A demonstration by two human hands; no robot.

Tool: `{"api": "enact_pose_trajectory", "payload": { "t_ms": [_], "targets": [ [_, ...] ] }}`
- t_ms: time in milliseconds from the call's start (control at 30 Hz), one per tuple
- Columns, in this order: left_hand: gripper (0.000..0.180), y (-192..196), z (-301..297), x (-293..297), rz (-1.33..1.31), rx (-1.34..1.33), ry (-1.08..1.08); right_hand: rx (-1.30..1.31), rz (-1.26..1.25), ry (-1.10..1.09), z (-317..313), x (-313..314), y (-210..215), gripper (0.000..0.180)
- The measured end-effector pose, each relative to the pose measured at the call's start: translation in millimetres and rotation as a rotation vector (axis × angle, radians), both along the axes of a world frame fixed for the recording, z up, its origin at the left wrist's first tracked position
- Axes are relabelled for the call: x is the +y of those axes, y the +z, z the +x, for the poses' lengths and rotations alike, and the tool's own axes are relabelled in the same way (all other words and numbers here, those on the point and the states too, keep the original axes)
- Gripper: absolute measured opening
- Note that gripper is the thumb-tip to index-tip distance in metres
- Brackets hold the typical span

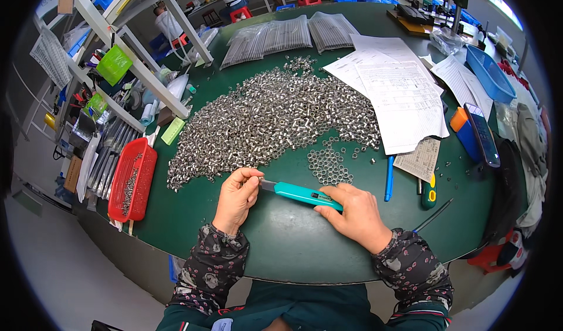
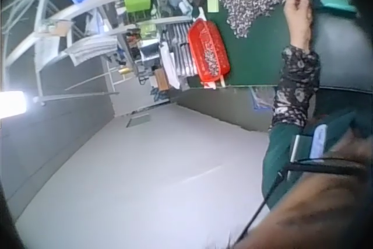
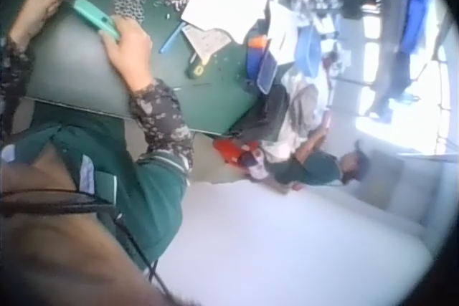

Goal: Inspecting and sorting small metal components on a workbench using a utility knife.

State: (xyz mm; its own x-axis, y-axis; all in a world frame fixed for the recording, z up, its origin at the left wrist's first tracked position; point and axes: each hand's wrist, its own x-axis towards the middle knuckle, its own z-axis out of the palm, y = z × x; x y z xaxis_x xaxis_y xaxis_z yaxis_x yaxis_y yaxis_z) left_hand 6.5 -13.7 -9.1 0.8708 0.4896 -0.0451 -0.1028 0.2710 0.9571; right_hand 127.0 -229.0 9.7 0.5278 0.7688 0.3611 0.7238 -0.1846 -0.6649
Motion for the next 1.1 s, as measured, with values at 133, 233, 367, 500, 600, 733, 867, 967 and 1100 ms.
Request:
{"api": "enact_pose_trajectory", "payload": {
  "t_ms": [133,233,367,500,600,733,867,967,1100],
  "targets": [
    [0.011,5,-1,1,-0.086,0.044,-0.017,-0.288,0.057,-0.092,-4,3,8,0.031],
    [0.01,5,-4,4,-0.297,0.051,-0.052,-0.308,0.165,-0.156,-2,4,11,0.033],
    [0.011,3,-5,9,-0.334,0.042,-0.041,-0.191,0.124,-0.136,2,3,6,0.031],
    [0.012,4,-4,7,-0.308,0.039,-0.024,-0.126,0.048,-0.071,1,2,3,0.029],
    [0.012,5,-3,5,-0.273,0.04,-0.03,-0.105,0.025,-0.032,0,2,5,0.028],
    [0.012,5,-2,3,-0.215,0.051,-0.014,-0.078,-0.011,-0.001,-1,2,4,0.027],
    [0.011,4,-2,2,-0.16,0.053,-0.066,-0.069,0.015,-0.01,0,2,3,0.027],
    [0.01,4,-3,4,-0.235,0.033,-0.041,-0.025,0.189,-0.036,2,1,8,0.027],
    [0.012,8,0,4,-0.459,-0.022,0.002,0.158,0.346,-0.158,11,-2,11,0.027]
  ]
}}
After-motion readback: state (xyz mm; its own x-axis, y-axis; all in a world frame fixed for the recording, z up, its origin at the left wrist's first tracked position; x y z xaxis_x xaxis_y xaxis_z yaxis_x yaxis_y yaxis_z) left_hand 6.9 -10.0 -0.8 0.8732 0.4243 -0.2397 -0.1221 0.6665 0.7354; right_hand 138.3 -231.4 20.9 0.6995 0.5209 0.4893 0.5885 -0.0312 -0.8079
